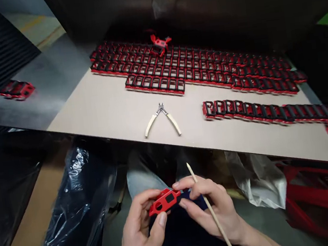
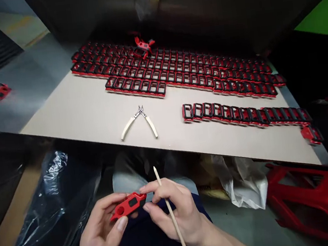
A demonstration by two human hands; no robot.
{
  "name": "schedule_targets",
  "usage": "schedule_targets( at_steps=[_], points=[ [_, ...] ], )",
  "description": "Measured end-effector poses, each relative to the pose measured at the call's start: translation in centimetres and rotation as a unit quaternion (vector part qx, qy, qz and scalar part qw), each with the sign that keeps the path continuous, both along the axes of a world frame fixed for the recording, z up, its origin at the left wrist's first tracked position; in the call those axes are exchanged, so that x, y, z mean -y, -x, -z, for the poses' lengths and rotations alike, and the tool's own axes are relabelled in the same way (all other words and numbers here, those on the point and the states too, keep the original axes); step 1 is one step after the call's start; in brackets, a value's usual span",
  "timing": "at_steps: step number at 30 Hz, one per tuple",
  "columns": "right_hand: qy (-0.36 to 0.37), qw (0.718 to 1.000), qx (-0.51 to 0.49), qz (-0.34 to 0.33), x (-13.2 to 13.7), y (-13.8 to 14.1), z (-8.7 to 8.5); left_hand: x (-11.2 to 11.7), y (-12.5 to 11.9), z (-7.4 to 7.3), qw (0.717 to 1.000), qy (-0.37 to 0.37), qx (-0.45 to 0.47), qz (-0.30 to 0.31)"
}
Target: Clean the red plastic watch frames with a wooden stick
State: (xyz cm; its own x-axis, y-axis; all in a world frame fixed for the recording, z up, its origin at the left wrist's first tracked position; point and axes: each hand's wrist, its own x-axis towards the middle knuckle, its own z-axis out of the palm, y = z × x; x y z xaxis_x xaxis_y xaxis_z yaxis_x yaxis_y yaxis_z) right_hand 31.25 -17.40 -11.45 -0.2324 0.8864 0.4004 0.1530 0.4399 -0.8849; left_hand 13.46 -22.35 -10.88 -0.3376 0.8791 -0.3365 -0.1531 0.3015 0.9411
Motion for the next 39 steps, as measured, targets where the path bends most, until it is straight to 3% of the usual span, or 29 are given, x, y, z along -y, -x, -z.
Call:
schedule_targets(
  at_steps=[6,10,17,24,31,34,39],
  points=[
    [0.024,0.998,-0.049,-0.016,-0.7,-0.2,0.9,-0.4,-1.6,-0.5,0.997,0.04,-0.045,-0.048],
    [0.028,0.998,-0.049,-0.024,-0.6,-0.8,1.4,-0.7,-1.8,0.2,0.996,0.044,-0.044,-0.057],
    [-0.023,1.0,-0.008,-0.007,-0.2,-0.2,1.9,-1.9,-1.6,2.4,0.98,0.115,0.156,-0.042],
    [0.119,0.989,-0.074,-0.04,-1.1,-2.1,0.0,-2.8,-1.7,0.9,0.985,0.101,0.128,-0.059],
    [0.115,0.99,-0.05,-0.066,-1.1,-1.4,-1.8,-2.9,-2.9,-0.7,0.982,0.115,0.085,-0.123],
    [0.107,0.99,-0.088,-0.031,-1.2,-0.6,-1.6,-3.0,-3.1,-0.9,0.984,0.11,0.056,-0.126],
    [0.089,0.99,-0.104,-0.029,-1.4,-0.1,-1.1,-2.8,-3.1,-0.5,0.988,0.075,0.021,-0.133]
  ],
)
